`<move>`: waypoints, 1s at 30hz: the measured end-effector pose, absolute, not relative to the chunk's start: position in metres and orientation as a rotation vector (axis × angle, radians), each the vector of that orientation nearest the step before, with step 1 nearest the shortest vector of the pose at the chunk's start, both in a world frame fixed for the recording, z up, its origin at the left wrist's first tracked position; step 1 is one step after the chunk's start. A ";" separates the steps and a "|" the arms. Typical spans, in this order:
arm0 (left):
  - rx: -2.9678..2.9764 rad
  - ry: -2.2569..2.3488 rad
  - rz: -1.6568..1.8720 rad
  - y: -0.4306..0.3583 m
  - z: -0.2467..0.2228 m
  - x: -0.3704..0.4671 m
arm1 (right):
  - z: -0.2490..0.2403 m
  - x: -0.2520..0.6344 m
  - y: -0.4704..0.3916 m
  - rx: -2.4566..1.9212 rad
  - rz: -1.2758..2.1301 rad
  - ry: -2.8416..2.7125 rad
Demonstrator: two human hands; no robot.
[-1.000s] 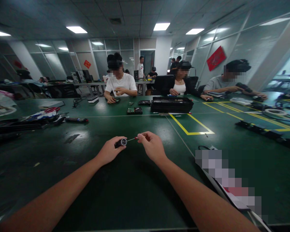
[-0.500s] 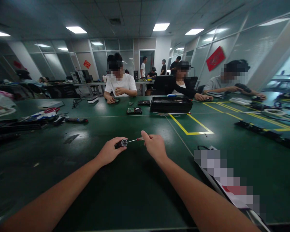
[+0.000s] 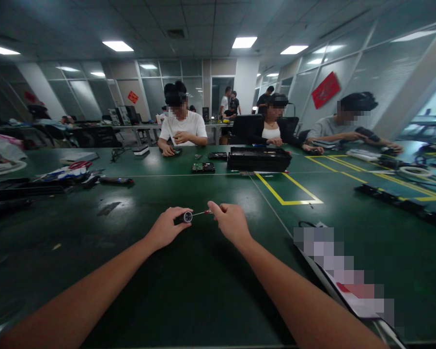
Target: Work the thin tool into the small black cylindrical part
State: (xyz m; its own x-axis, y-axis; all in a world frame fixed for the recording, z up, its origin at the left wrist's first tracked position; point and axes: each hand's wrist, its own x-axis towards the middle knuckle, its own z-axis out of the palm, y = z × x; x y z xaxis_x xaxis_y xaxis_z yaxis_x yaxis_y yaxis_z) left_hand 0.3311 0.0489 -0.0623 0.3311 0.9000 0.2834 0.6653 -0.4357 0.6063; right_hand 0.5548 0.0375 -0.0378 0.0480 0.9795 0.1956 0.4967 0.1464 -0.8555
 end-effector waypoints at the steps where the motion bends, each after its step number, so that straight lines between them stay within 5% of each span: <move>1: 2.235 1.381 0.830 0.049 -0.062 0.331 | -0.037 0.555 0.037 -1.451 0.690 -1.605; 13: 2.238 1.411 0.815 0.054 -0.070 0.328 | -0.037 0.557 0.035 -1.314 0.535 -1.859; 30: 2.239 1.406 0.849 0.053 -0.070 0.327 | -0.041 0.552 0.034 -1.169 0.813 -1.784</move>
